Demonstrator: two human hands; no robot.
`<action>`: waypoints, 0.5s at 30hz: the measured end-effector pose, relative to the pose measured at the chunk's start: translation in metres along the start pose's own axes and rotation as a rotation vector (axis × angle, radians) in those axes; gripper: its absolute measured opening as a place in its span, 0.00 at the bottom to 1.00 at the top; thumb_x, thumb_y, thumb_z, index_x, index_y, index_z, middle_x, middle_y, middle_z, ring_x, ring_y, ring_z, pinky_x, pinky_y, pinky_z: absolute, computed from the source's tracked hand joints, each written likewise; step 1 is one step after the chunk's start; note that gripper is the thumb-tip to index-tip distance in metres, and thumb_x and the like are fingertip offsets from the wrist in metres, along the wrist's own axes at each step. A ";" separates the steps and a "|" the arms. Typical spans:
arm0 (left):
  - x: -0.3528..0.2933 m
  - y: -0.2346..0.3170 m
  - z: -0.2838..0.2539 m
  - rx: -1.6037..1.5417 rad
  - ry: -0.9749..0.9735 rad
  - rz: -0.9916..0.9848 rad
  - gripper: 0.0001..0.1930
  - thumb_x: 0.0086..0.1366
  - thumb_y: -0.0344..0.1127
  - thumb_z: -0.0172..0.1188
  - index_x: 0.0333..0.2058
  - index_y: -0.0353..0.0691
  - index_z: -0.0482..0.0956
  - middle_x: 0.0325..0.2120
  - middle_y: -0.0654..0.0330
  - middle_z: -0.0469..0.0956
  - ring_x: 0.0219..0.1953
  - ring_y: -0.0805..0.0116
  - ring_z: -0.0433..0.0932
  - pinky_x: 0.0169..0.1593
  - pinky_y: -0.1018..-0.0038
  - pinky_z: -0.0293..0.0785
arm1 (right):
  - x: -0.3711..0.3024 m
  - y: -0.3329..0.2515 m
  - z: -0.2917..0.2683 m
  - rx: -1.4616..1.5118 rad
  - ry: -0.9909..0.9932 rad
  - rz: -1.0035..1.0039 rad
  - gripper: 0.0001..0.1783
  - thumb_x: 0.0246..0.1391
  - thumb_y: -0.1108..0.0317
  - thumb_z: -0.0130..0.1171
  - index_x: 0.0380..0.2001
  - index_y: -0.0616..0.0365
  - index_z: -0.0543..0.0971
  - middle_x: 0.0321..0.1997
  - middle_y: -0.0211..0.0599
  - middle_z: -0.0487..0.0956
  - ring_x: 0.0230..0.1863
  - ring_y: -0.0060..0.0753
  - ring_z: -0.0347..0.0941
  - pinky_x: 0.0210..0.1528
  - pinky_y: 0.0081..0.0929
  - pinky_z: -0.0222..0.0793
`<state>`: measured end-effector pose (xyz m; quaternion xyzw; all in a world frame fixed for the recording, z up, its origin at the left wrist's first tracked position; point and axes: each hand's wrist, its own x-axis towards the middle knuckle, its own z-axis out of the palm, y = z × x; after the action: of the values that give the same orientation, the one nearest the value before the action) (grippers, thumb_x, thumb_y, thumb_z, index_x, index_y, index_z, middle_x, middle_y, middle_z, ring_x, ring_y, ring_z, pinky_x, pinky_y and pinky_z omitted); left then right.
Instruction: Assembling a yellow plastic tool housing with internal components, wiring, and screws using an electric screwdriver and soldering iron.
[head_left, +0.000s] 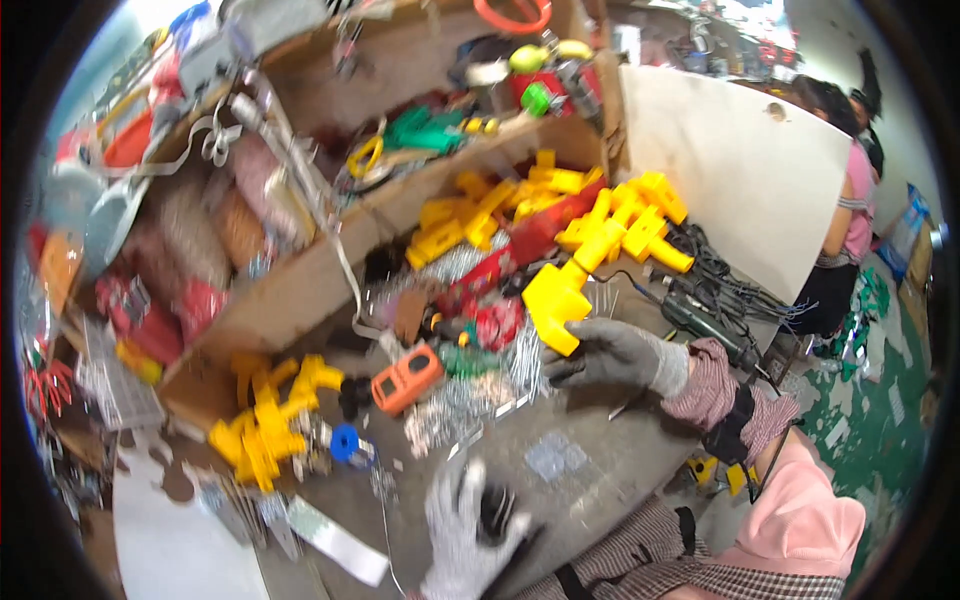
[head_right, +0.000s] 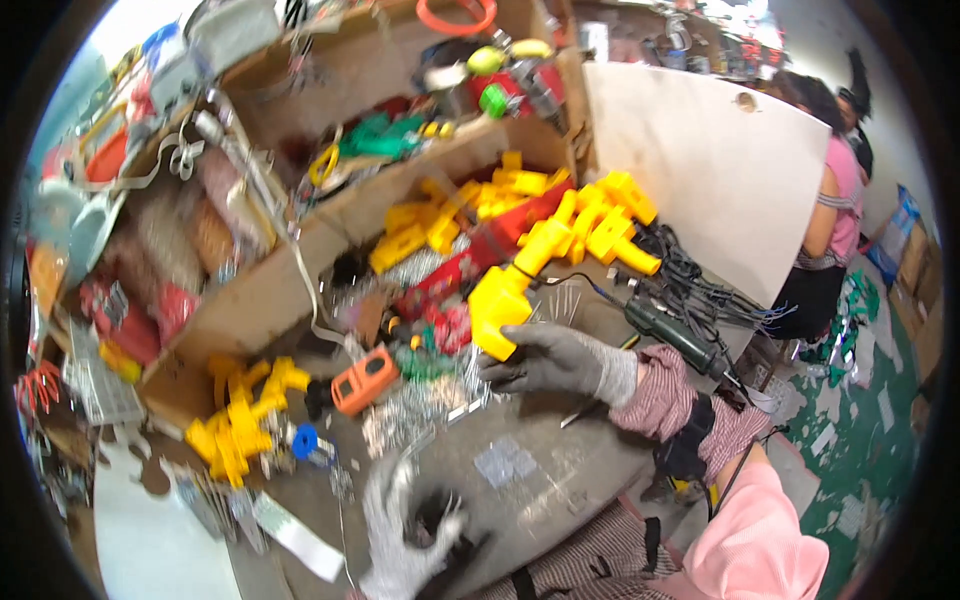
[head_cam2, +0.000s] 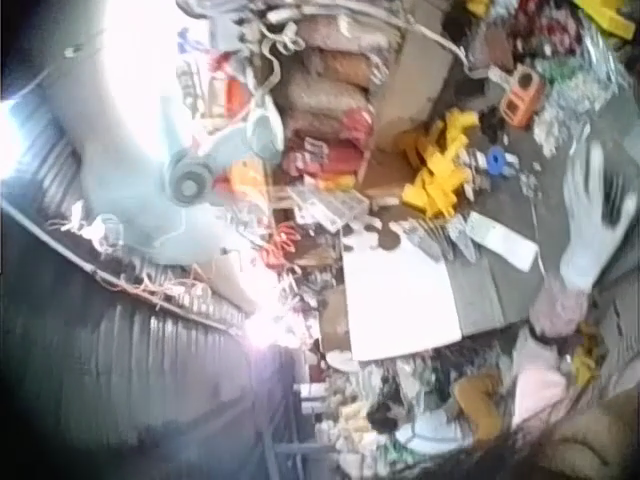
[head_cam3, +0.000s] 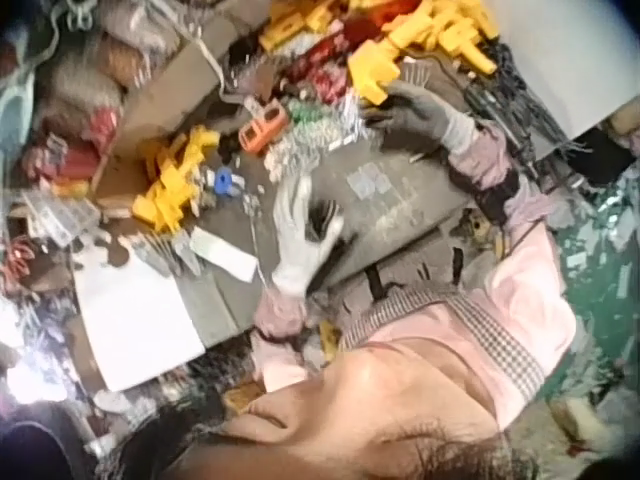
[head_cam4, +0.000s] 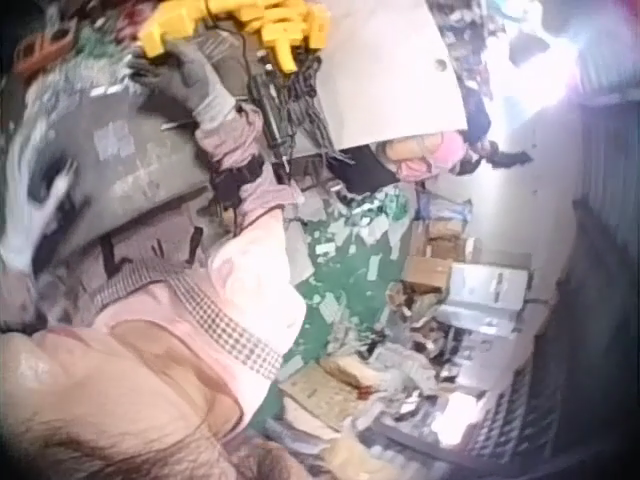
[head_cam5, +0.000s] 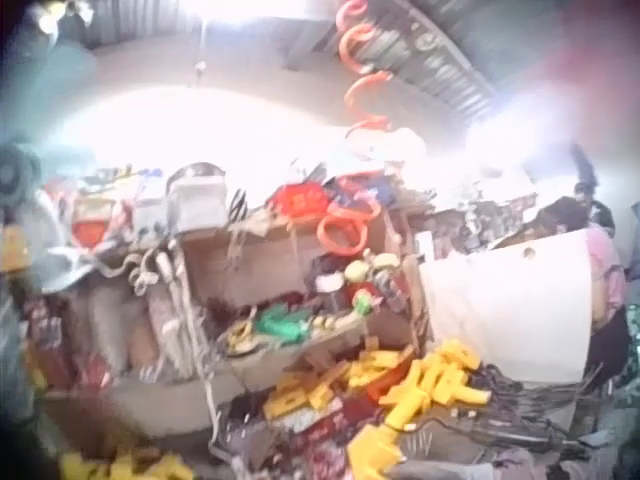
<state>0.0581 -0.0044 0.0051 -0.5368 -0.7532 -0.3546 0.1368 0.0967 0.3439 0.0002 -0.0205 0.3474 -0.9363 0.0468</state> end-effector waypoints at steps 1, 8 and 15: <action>0.032 0.013 -0.004 0.087 -0.001 0.015 0.49 0.52 0.51 0.74 0.68 0.41 0.59 0.63 0.43 0.63 0.64 0.38 0.64 0.65 0.45 0.60 | -0.006 0.018 0.015 0.065 -0.102 0.015 0.25 0.65 0.58 0.56 0.58 0.65 0.70 0.53 0.48 0.79 0.55 0.43 0.76 0.62 0.43 0.70; 0.072 -0.016 0.017 -0.190 0.123 0.054 0.37 0.53 0.33 0.75 0.60 0.33 0.70 0.56 0.44 0.74 0.59 0.47 0.74 0.63 0.58 0.69 | -0.014 0.063 0.080 -0.474 -0.029 0.190 0.26 0.68 0.54 0.52 0.59 0.63 0.71 0.53 0.34 0.79 0.56 0.27 0.74 0.60 0.29 0.68; 0.042 0.010 -0.006 -0.588 0.051 -0.148 0.34 0.55 0.30 0.76 0.59 0.29 0.70 0.55 0.48 0.76 0.58 0.60 0.75 0.63 0.65 0.70 | -0.024 0.059 0.055 -0.856 -0.042 -0.131 0.51 0.55 0.54 0.70 0.72 0.59 0.52 0.70 0.42 0.66 0.66 0.34 0.66 0.68 0.35 0.61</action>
<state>0.0504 0.0233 0.0379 -0.4879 -0.6517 -0.5799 -0.0315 0.1288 0.2663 0.0033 -0.0790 0.7013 -0.7082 -0.0187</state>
